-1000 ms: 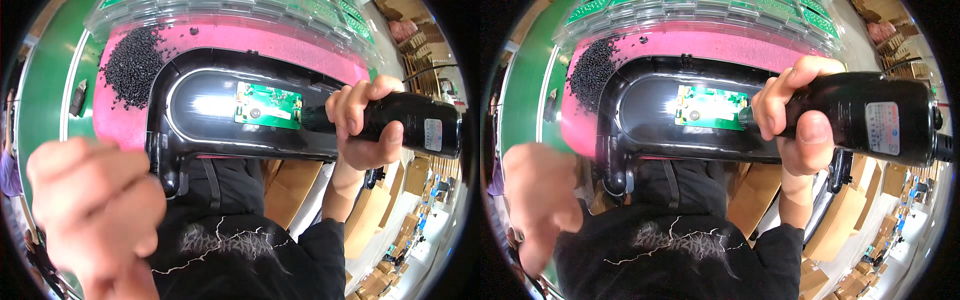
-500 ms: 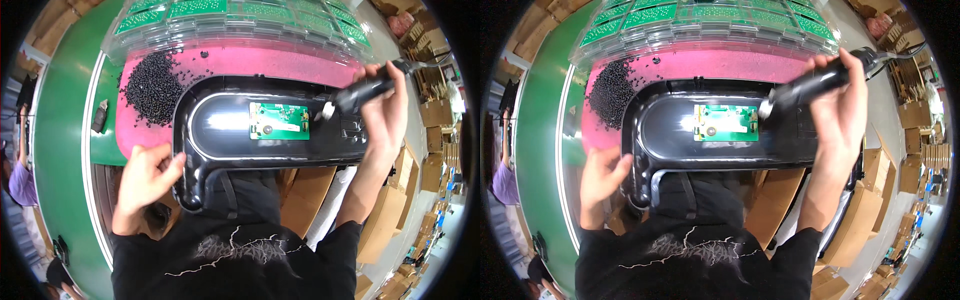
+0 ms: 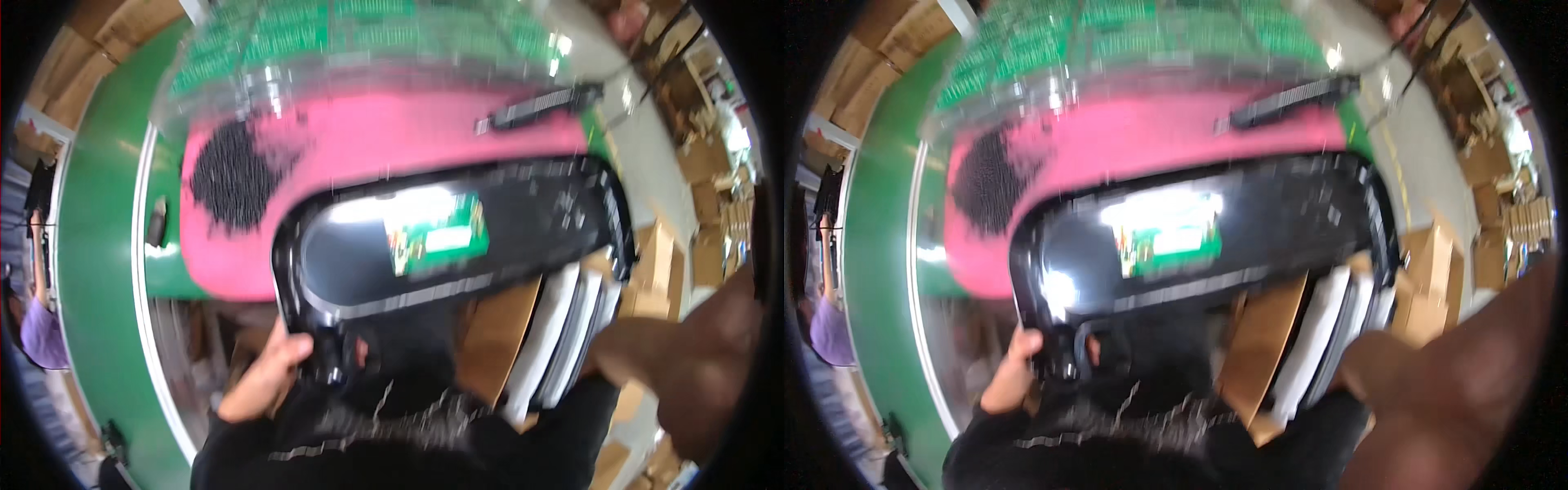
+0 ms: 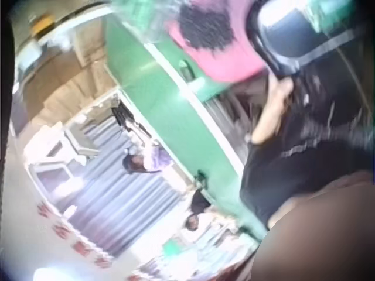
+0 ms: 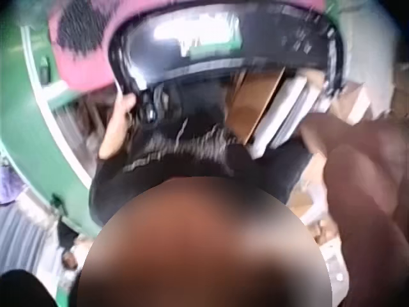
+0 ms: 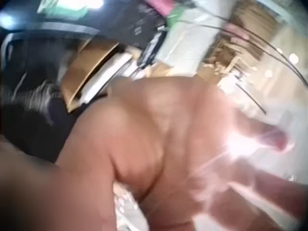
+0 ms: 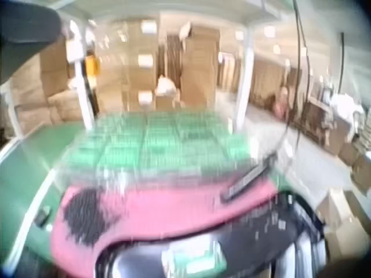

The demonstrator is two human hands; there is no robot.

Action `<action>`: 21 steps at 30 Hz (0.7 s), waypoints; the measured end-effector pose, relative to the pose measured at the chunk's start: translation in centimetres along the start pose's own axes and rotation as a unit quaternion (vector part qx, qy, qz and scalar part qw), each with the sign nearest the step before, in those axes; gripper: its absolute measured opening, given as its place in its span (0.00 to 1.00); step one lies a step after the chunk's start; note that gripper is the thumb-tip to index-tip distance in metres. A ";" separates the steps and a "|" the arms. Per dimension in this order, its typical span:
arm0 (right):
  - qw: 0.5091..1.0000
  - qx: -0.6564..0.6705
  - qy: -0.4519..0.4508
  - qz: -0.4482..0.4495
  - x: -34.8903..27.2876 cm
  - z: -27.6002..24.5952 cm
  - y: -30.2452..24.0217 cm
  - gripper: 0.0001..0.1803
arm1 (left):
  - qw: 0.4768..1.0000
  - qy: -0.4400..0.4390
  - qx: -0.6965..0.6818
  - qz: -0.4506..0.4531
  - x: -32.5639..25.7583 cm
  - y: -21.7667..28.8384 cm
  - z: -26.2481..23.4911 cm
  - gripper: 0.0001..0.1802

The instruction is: Assembling circuit boards into plastic housings for food sealer devices.

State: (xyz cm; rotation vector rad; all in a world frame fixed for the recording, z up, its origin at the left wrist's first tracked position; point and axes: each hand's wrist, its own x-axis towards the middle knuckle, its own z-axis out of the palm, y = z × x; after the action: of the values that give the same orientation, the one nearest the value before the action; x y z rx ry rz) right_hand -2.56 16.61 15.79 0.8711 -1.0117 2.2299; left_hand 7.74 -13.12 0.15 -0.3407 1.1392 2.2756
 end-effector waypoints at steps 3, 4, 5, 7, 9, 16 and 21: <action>0.992 -0.052 -0.095 -0.069 4.7 -1.6 -1.1 0.31 | 0.999 -0.051 -0.013 0.006 2.1 -0.2 -0.1 0.38; 0.985 -0.072 -0.116 -0.101 6.2 -1.3 -1.2 0.31 | 0.997 -0.073 -0.006 -0.011 2.3 0.4 -1.1 0.37; 0.973 -0.091 -0.156 -0.142 6.9 0.9 -2.8 0.31 | 0.999 -0.026 0.038 0.010 0.3 0.6 0.7 0.36; 0.951 -0.127 -0.197 -0.201 9.9 1.1 -5.7 0.30 | 0.996 -0.078 -0.017 0.037 -1.1 -0.9 -1.4 0.35; 0.920 -0.157 -0.229 -0.276 11.4 2.0 -7.9 0.29 | 0.987 0.048 -0.081 0.128 -2.5 -1.7 -0.5 0.33; 0.808 -0.248 -0.267 -0.464 10.8 3.2 -11.7 0.28 | 0.880 0.023 -0.034 0.473 0.4 7.8 -2.7 0.28; 0.837 -0.326 -0.245 -0.364 7.9 -0.1 -7.6 0.26 | 0.779 0.142 -0.057 0.608 -3.2 10.1 -6.8 0.15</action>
State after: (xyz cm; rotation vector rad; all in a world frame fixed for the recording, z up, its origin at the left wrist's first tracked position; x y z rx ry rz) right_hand -2.57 22.67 24.92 1.2413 -1.2642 0.9342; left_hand 4.24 -24.51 4.08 0.0964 1.6721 3.5067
